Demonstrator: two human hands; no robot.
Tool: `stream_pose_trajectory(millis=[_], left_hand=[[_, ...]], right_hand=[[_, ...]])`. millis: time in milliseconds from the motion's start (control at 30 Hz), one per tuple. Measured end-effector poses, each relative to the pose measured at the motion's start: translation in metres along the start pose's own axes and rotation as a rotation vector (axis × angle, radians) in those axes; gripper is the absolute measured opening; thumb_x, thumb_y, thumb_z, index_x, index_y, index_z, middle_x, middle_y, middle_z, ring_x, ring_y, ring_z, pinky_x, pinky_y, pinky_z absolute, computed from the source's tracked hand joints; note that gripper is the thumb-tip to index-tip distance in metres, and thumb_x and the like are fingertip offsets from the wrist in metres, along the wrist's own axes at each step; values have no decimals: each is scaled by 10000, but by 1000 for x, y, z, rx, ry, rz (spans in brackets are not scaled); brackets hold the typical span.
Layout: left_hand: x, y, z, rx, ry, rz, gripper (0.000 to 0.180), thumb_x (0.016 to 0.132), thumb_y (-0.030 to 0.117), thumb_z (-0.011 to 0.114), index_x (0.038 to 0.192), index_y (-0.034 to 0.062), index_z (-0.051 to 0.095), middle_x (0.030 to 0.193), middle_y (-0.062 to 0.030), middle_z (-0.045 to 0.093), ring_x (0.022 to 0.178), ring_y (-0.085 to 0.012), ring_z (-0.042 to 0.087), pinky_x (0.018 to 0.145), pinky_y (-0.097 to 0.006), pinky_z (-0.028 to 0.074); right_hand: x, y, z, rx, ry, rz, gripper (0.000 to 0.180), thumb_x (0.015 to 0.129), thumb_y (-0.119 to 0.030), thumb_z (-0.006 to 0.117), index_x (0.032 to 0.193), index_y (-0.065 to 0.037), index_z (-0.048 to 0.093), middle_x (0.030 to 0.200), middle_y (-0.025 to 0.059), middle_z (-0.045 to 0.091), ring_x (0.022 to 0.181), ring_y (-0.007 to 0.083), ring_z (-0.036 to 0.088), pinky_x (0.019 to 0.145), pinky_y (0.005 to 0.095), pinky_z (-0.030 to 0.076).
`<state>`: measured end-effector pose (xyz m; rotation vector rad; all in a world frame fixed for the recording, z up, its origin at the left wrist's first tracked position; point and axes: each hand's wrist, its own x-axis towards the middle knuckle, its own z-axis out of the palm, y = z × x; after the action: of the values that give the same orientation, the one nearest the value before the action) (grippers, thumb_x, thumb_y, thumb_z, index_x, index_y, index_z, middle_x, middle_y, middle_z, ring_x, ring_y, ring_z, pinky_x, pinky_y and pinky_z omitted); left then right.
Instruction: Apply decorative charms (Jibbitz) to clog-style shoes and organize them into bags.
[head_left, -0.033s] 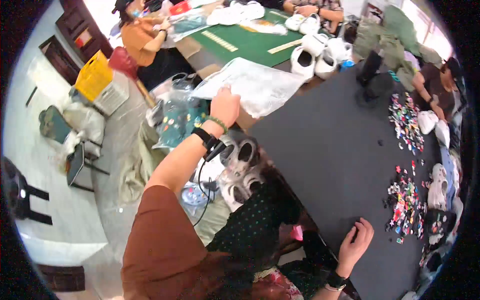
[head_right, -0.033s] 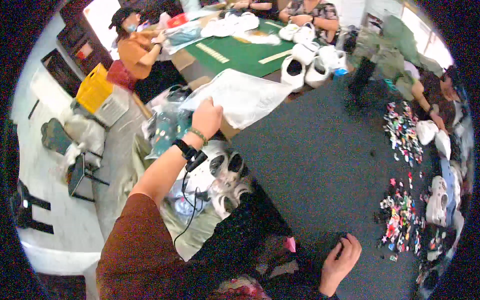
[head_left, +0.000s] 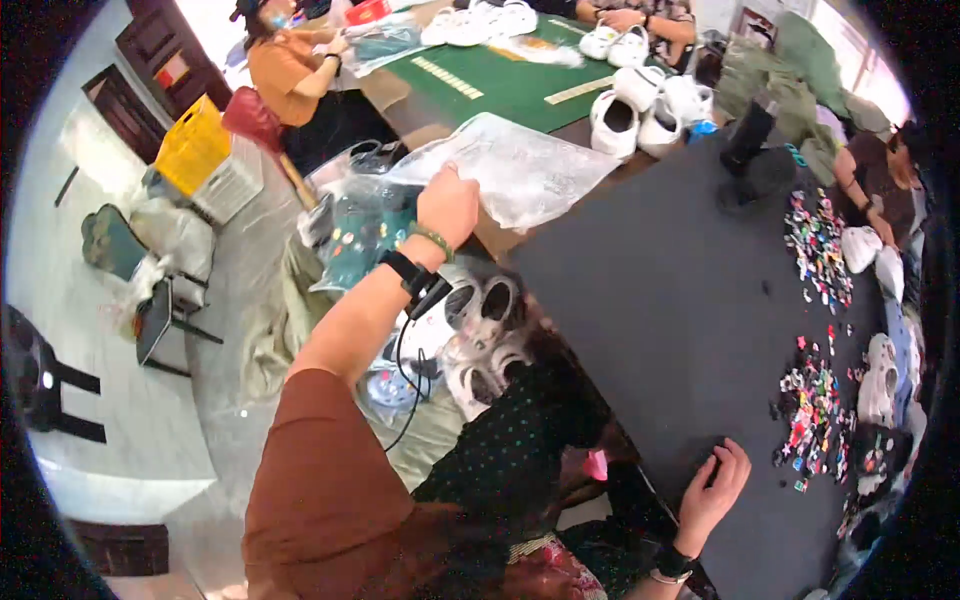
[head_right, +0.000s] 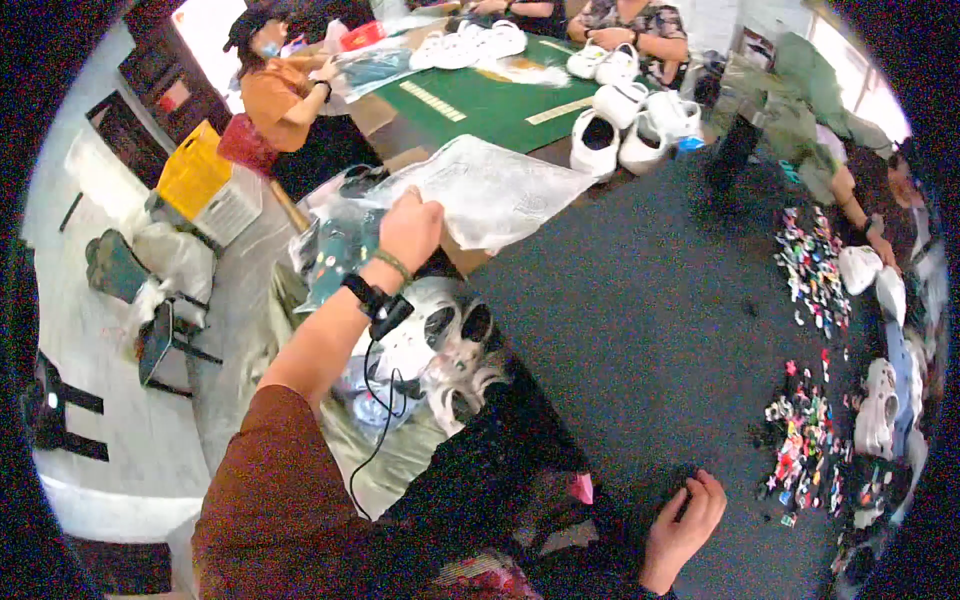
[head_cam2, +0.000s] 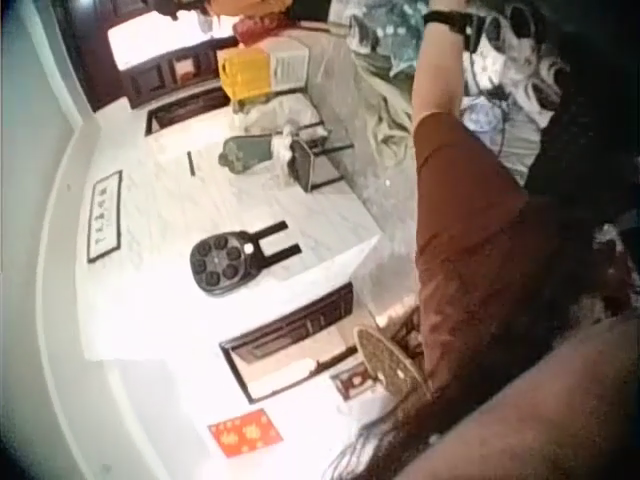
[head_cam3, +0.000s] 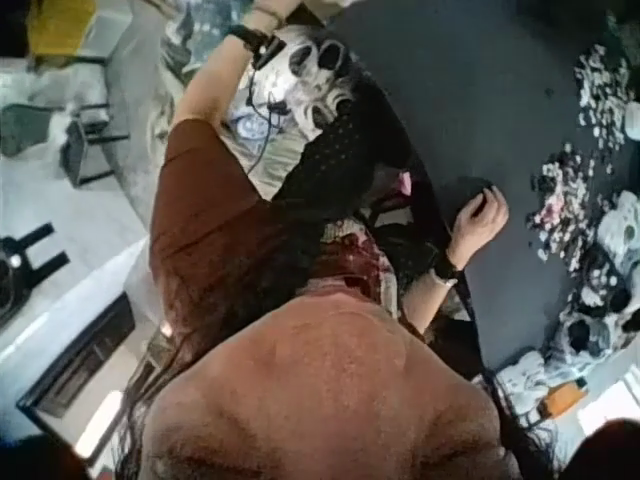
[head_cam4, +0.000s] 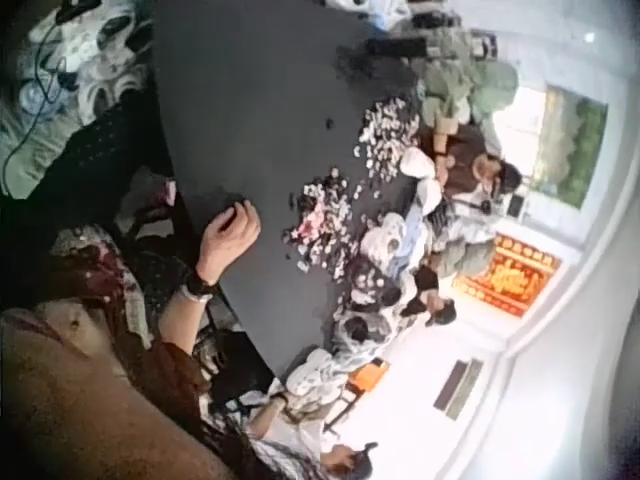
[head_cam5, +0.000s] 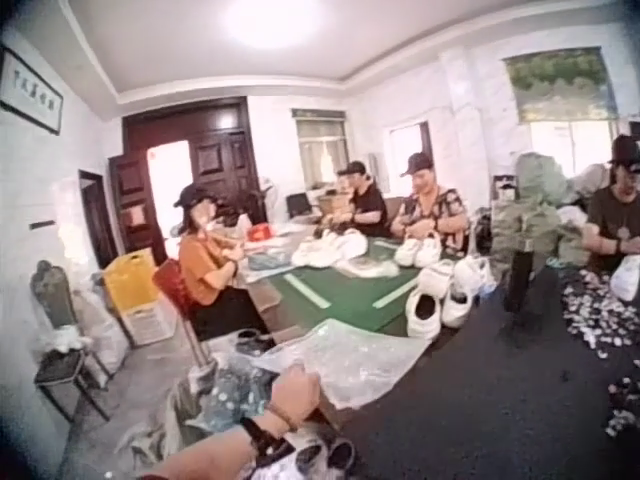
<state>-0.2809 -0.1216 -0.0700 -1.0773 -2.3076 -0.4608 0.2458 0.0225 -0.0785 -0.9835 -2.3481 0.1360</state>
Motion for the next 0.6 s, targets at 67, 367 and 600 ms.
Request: stream_pose_trajectory(millis=[67, 367, 600], left_hand=[[-2, -22, -26, -265, -79, -163, 163, 816, 164, 595, 743, 52, 689, 795, -221, 675, 689, -389, 646, 685, -490, 529], [107, -116, -47, -1842, -318, -848, 252, 926, -33, 474, 1118, -196, 477, 1145, -307, 619, 1105, -353, 639, 945, -370, 556], [242, -130, -32, -1769, 604, -304, 329, 953, 19, 538, 1278, -6, 492, 1256, -206, 577, 1139, -306, 609, 996, -416, 531]], right_hand=[[5, -6, 1, 23, -31, -11, 176, 837, 27, 586, 1012, 5, 581, 1165, 182, 592, 1106, 381, 545, 977, 481, 427], [7, -9, 2, 0, -45, 25, 170, 841, 26, 572, 1010, 7, 569, 1157, 183, 584, 1105, 383, 543, 979, 490, 421], [8, -15, -2, -10, -26, 55, 145, 848, 52, 545, 984, 3, 559, 1133, 179, 582, 1084, 373, 549, 956, 455, 431]])
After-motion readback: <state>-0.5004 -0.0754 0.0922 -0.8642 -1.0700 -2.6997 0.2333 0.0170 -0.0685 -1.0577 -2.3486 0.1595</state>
